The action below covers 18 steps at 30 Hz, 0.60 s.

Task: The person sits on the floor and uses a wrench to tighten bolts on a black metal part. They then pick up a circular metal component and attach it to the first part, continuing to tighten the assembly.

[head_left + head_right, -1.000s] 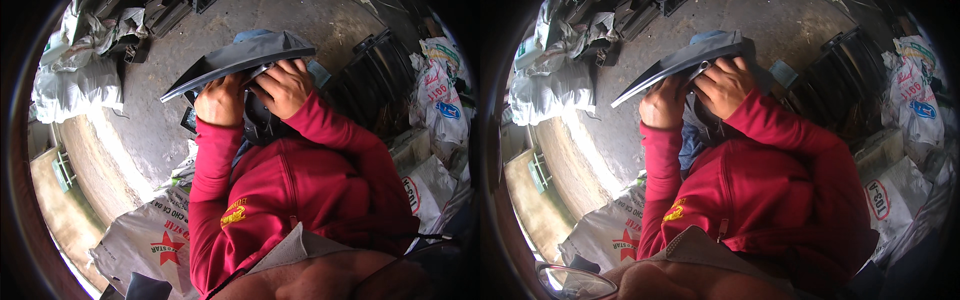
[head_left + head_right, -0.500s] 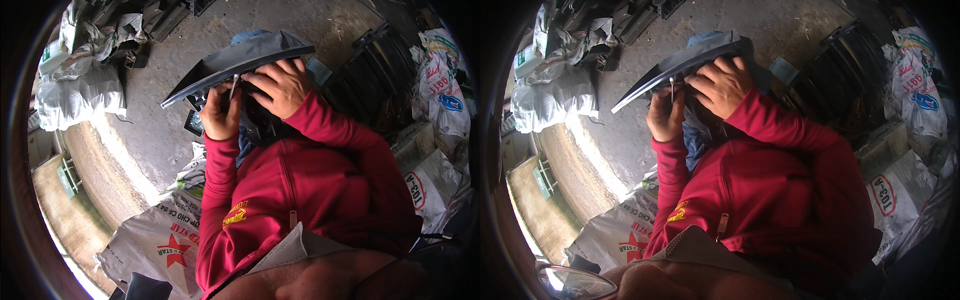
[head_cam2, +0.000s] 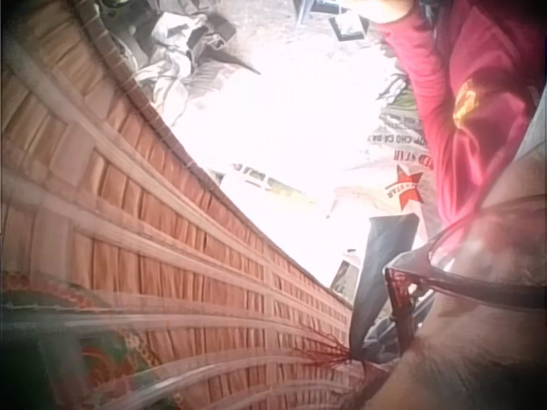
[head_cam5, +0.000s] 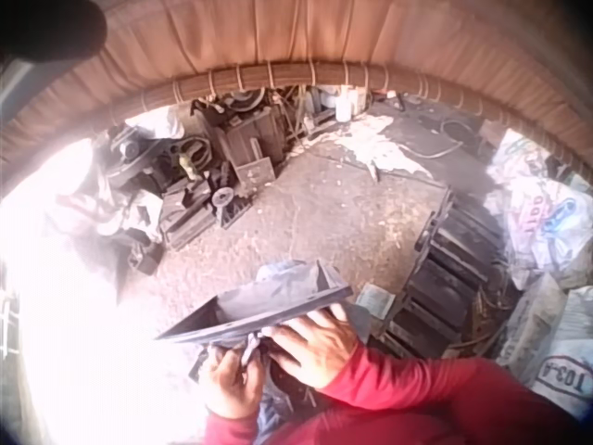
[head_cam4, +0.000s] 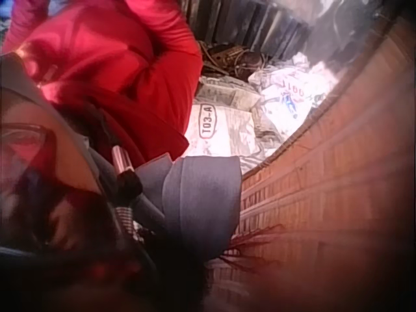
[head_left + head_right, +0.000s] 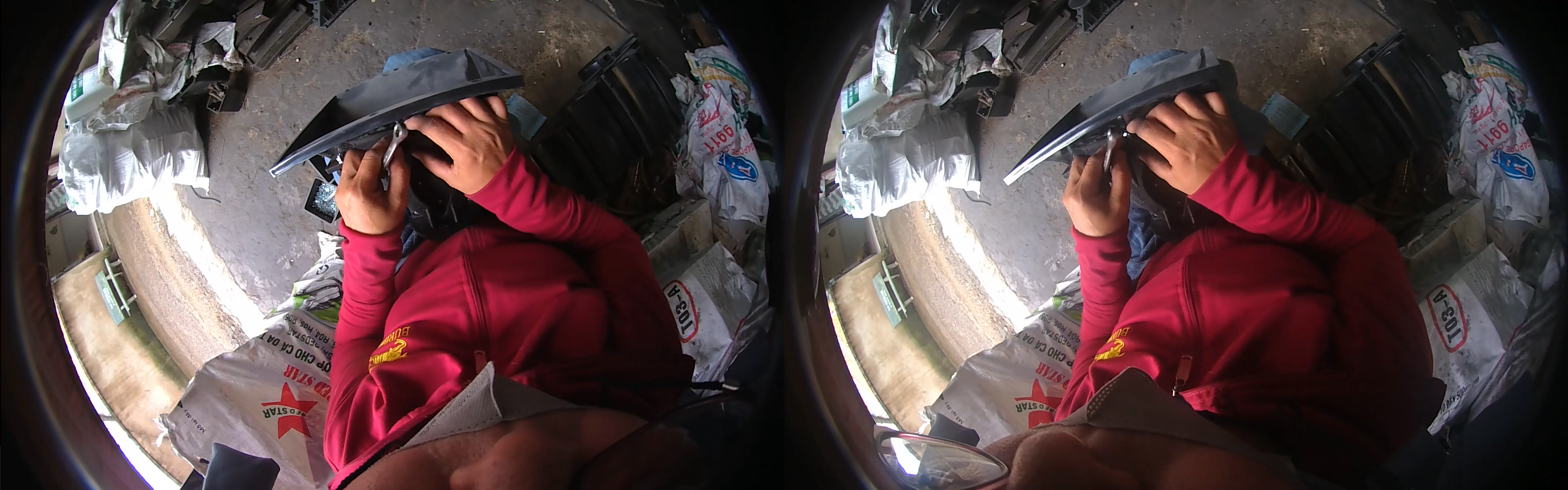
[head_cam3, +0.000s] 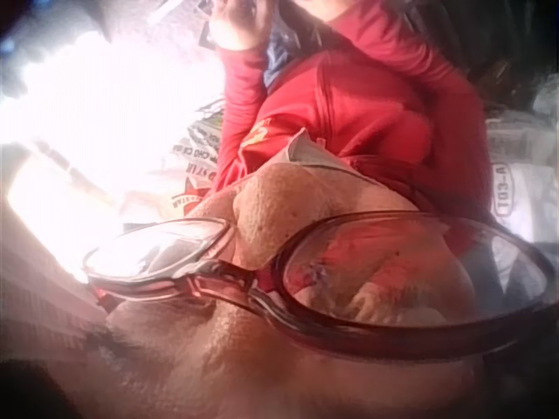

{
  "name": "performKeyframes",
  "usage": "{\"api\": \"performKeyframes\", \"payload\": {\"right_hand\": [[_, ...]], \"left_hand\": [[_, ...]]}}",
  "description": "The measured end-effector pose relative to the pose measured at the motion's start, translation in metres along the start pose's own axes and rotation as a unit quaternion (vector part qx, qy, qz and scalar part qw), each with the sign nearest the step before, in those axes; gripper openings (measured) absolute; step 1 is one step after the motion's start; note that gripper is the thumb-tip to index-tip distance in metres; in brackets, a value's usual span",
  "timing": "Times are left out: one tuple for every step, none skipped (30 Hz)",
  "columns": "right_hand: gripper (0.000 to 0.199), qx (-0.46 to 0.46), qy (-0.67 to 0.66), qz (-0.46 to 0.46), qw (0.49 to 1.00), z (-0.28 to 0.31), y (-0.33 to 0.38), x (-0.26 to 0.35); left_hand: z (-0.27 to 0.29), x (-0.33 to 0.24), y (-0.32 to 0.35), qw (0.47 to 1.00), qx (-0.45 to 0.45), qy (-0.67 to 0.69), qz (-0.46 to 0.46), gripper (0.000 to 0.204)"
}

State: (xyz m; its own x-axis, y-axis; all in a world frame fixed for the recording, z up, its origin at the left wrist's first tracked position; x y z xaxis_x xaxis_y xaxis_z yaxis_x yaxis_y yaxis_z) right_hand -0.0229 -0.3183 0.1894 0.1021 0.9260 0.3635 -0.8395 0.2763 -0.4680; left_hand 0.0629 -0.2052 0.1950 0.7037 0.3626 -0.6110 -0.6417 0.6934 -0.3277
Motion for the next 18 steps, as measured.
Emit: {"api": "performKeyframes", "payload": {"right_hand": [[0.034,-0.006,0.001,0.002,1.000,0.001,0.000,0.000],[0.034,-0.002,0.000,0.004,1.000,0.000,0.000,0.001],[0.034,0.002,0.000,0.006,1.000,-0.001,0.000,0.001],[0.034,0.006,0.001,0.008,1.000,-0.001,0.000,0.001],[0.034,0.004,0.000,0.009,1.000,-0.001,0.000,0.001],[0.034,0.002,-0.001,0.010,1.000,-0.001,0.001,0.001],[0.034,0.000,-0.002,0.010,1.000,-0.001,0.001,0.000],[0.034,0.001,-0.004,0.007,1.000,-0.001,0.001,0.000],[0.035,0.002,-0.006,0.004,1.000,0.000,0.001,0.000],[0.035,0.004,-0.009,0.001,1.000,0.000,0.002,0.000],[0.036,0.004,-0.011,-0.004,1.000,-0.001,0.002,0.000],[0.037,0.005,-0.013,-0.009,1.000,-0.001,0.002,0.000],[0.038,0.004,-0.016,-0.013,1.000,0.000,0.002,-0.001],[0.038,0.008,-0.017,-0.013,1.000,0.000,0.001,0.000],[0.039,0.011,-0.018,-0.013,1.000,0.001,0.001,0.001],[0.040,0.015,-0.019,-0.013,1.000,0.002,0.001,0.002],[0.042,0.013,-0.019,-0.010,1.000,0.004,0.001,0.006],[0.044,0.012,-0.018,-0.007,1.000,0.005,0.000,0.010]], "left_hand": [[-0.003,0.001,0.000,1.000,0.016,-0.010,-0.014,0.023],[-0.003,0.003,-0.001,1.000,0.017,0.002,-0.016,0.023],[-0.004,0.004,-0.001,1.000,0.019,0.014,-0.019,0.023],[-0.005,0.005,-0.001,0.999,0.020,0.028,-0.022,0.023],[-0.006,0.007,0.000,0.999,0.020,0.034,-0.023,0.023],[-0.008,0.010,0.001,0.999,0.019,0.040,-0.023,0.023],[-0.009,0.011,0.002,0.999,0.019,0.045,-0.024,0.024],[-0.011,0.013,0.001,0.998,0.030,0.057,-0.012,0.024],[-0.013,0.013,0.000,0.997,0.040,0.069,-0.001,0.025],[-0.014,0.013,0.001,0.995,0.052,0.080,0.012,0.026],[-0.016,0.014,0.001,0.993,0.068,0.092,0.033,0.026],[-0.018,0.015,0.000,0.989,0.085,0.105,0.053,0.027],[-0.021,0.017,0.001,0.985,0.100,0.116,0.073,0.028],[-0.023,0.020,0.002,0.977,0.101,0.170,0.082,0.028],[-0.025,0.024,0.003,0.965,0.102,0.223,0.090,0.028],[-0.028,0.028,0.005,0.951,0.102,0.276,0.099,0.028],[-0.030,0.030,0.006,0.944,0.113,0.290,0.111,0.030],[-0.031,0.032,0.007,0.936,0.125,0.304,0.124,0.031]]}}
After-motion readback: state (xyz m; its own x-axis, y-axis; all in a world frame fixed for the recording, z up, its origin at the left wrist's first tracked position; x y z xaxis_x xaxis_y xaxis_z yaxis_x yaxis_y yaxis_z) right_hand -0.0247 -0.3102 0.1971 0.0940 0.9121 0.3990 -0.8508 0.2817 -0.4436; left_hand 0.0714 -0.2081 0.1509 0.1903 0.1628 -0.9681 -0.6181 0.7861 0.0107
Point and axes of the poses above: each hand's wrist, its own y-axis away from the middle knuckle, its own z-axis out of the back of the hand, x = y × z, the point moved 10 cm from there along -y, towards the middle knuckle, and after that the axes turned 6 degrees about x, right-handed, at the moved point
